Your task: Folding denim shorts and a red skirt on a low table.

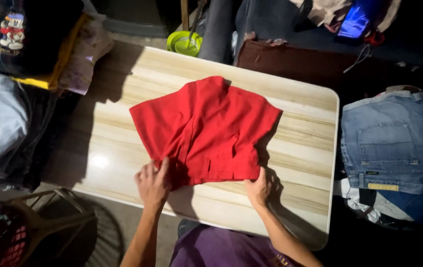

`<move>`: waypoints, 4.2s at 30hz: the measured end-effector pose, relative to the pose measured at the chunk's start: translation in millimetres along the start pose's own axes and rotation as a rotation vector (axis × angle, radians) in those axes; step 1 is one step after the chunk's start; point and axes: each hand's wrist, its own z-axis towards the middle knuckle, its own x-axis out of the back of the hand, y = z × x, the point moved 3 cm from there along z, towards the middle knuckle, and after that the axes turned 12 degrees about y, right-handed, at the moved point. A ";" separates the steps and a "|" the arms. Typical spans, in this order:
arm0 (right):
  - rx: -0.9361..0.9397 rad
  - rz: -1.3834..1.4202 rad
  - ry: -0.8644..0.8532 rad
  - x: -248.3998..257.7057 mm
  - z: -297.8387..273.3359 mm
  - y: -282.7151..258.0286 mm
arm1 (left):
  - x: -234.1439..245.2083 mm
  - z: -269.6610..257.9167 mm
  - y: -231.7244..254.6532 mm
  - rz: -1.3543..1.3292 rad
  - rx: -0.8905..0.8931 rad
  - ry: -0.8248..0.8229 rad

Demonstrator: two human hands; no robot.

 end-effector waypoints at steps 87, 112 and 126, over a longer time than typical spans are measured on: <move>0.189 0.156 -0.186 87.7 10.2 36.8 | -57.5 -20.3 -73.1 -0.382 0.637 -0.695; 0.174 0.082 0.029 -93.1 150.7 24.0 | -171.7 101.4 127.4 -0.389 0.268 -0.623; 0.136 -0.151 0.065 -5.2 104.3 -97.8 | -120.3 97.8 150.5 -0.355 -0.147 -0.334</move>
